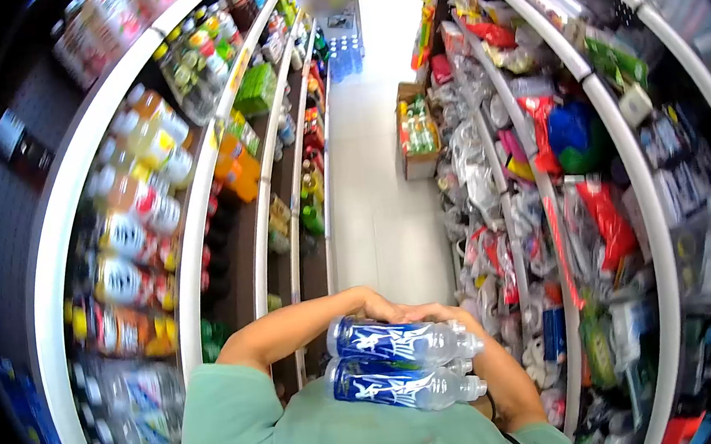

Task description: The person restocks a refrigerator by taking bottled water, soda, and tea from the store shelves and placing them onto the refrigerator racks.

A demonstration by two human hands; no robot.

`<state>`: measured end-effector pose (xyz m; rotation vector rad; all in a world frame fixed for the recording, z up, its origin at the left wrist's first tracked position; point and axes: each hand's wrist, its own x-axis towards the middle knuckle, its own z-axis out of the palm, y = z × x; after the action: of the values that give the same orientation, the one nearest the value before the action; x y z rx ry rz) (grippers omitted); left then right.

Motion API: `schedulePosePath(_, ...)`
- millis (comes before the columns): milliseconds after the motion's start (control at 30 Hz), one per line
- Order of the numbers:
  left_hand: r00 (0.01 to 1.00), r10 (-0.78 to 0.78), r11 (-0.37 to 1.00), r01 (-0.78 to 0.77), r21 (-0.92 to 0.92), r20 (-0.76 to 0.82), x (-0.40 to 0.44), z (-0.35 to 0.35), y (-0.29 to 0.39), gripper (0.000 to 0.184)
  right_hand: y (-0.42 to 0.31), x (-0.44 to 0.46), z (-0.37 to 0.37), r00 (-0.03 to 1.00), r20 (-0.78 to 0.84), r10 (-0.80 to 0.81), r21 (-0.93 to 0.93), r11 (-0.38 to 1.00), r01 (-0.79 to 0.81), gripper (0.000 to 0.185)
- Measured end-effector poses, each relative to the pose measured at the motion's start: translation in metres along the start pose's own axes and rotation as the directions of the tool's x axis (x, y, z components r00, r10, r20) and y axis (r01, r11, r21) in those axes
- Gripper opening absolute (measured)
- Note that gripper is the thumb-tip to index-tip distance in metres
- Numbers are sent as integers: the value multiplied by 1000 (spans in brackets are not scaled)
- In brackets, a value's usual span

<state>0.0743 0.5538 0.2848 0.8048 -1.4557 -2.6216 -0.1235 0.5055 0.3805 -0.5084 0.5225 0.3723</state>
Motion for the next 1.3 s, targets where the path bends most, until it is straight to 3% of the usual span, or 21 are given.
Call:
schedulePosePath(100,996,59,994,-52,93,-73,-43,-60,24,103,-91,18,14,1000,-2,15,-131,991,-15,60)
schedulePosePath(133,997,24,997,-29,-73,-78,-79,-50,78,96,-121,16,29,995,-67,73,-129,988,-81,61)
schedulePosePath(233,984,69,965,-108,-240,-167,-119,-72,121,75,-180,37,23,977,-134,165,-155,970,-186,60)
schedulePosePath(333,986,-23,950,-29,-311,-162,-122,-141,104,63,-239,59,12,966,-118,232,-143,958,-248,53)
schedulePosePath(400,882,-383,890,272,-366,-275,-119,-201,61,53,-270,89,-3,924,-137,356,-96,924,-370,49)
schedulePosePath(433,881,-379,894,269,-360,-283,-129,-221,70,53,-284,95,-7,926,-140,350,-104,925,-365,49)
schedulePosePath(533,932,-217,911,86,-403,-291,-158,-281,112,58,-334,103,-22,976,-218,2,-146,989,-34,40)
schedulePosePath(567,942,-161,904,22,-426,-293,-163,-297,123,60,-362,96,-20,976,-220,2,-156,987,-37,40)
schedulePosePath(633,955,-62,861,-96,-500,-290,-164,-317,136,64,-424,82,-8,993,-109,52,-299,951,-83,35)
schedulePosePath(667,943,-78,889,-81,-451,-322,-165,-343,143,81,-455,89,-14,972,-140,188,-227,950,-217,31)
schedulePosePath(700,938,-78,890,-87,-448,-338,-168,-369,141,81,-477,104,-31,973,-132,188,-241,946,-216,31)
schedulePosePath(767,940,18,892,-170,-419,-341,-179,-414,130,92,-518,143,-71,908,-127,398,-247,874,-418,27)
schedulePosePath(800,930,22,901,-178,-395,-368,-200,-385,215,89,-539,154,-77,888,-140,439,-233,857,-460,23)
schedulePosePath(833,939,45,897,-187,-400,-340,-203,-405,214,93,-555,154,-86,882,-141,451,-243,848,-472,23)
schedulePosePath(867,925,62,884,-226,-410,-375,-207,-417,223,91,-569,152,-98,947,59,316,-306,909,-284,27)
schedulePosePath(933,904,76,866,-269,-422,-421,-213,-454,226,90,-608,151,-93,974,82,210,-378,911,-165,37)
schedulePosePath(1000,905,-36,885,-167,-434,-424,-210,-513,210,86,-648,152,-94,979,151,135,-417,907,-61,43)
schedulePosePath(1033,913,39,868,-232,-439,-405,-212,-538,205,83,-668,160,-93,991,40,131,-487,868,-95,44)
schedulePosePath(1133,770,-164,947,-53,-317,-617,-217,-628,190,81,-733,182,-84,976,-189,105,-571,797,-196,47)
schedulePosePath(1233,859,-190,906,-34,-422,-476,-281,-697,247,84,-807,241,-124,963,-252,97,-599,766,-234,48)
schedulePosePath(1300,897,-101,903,-99,-418,-431,-312,-747,268,85,-846,310,-217,956,292,41,-342,938,64,47)
